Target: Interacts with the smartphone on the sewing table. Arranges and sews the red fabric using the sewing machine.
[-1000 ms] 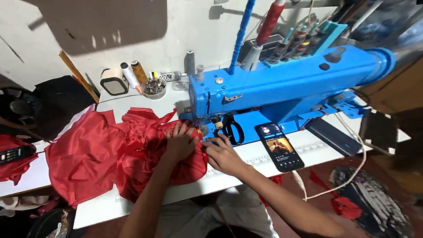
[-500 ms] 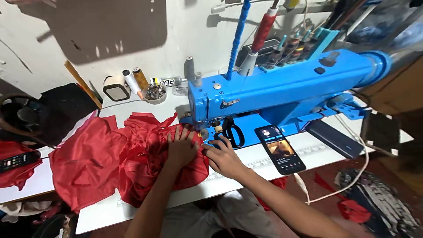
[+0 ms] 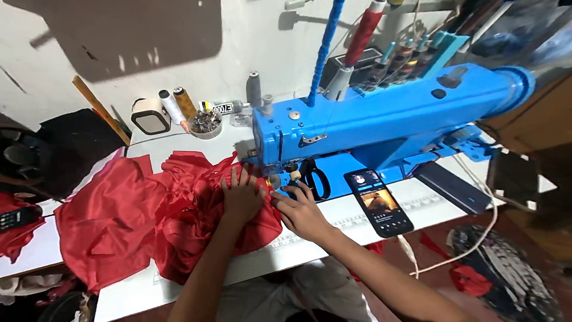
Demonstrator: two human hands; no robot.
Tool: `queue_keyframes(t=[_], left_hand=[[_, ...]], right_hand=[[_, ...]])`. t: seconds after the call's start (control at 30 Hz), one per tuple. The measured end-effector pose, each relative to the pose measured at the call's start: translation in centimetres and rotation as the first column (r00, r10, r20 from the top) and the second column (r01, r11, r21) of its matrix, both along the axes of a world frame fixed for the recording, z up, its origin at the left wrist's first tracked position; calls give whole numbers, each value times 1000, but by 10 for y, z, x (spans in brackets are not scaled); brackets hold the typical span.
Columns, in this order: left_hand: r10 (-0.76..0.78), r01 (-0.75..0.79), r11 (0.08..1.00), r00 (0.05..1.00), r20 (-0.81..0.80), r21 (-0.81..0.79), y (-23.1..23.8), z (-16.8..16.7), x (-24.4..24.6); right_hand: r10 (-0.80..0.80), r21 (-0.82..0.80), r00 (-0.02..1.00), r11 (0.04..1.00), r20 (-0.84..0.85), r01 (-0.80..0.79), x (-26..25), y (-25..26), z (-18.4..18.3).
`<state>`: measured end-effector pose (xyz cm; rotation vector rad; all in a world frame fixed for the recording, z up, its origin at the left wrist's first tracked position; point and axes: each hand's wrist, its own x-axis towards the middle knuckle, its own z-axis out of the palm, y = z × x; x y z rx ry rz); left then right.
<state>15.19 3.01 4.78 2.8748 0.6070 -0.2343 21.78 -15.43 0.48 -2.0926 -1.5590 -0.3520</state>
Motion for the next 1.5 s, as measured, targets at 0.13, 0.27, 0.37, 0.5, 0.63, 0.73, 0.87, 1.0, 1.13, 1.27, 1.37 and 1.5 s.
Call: queue_keyframes(t=[0.13, 0.27, 0.37, 0.5, 0.63, 0.73, 0.87, 1.0, 1.13, 1.27, 1.37, 1.5], left_hand=[[23, -24, 999, 999, 33, 27, -1, -3, 2], [53, -55, 998, 998, 40, 29, -1, -3, 4], [43, -45, 998, 998, 51, 37, 3, -3, 6], [40, -43, 998, 997, 66, 52, 7, -7, 8], [25, -42, 994, 987, 161, 105, 7, -13, 8], [-123, 23, 979, 856, 502, 200, -1, -23, -7], [-217, 201, 974, 692, 689, 105, -37, -25, -57], [-116, 217, 973, 761, 638, -82, -55, -41, -103], [32, 95, 984, 740, 672, -151, -71, -42, -118], [-50, 33, 999, 713, 699, 38, -80, -42, -115], [-193, 57, 975, 698, 690, 216, -77, -44, -112], [-246, 86, 959, 724, 644, 269, -81, -46, -113]], right_hand=[[-28, -4, 1000, 1000, 3, 28, 0, 1, 1], [-62, -12, 998, 998, 24, 62, -1, 1, 0], [-73, -18, 997, 997, 30, 73, -1, 1, -1], [-127, -52, 991, 990, 29, 129, 0, 3, 0], [-168, -82, 986, 982, 20, 169, 0, 5, 0], [-171, -88, 985, 981, 3, 171, 0, 5, 0], [-176, -93, 984, 981, -33, 172, 1, 5, 3], [-177, -92, 982, 981, -69, 171, 1, 4, 3], [-177, -77, 981, 982, -82, 171, 1, 4, 3], [-161, -81, 981, 985, -106, 153, 1, 4, 3], [-163, -75, 982, 985, -100, 156, 1, 2, 2], [-164, -87, 981, 984, -104, 155, 1, 2, 4]])
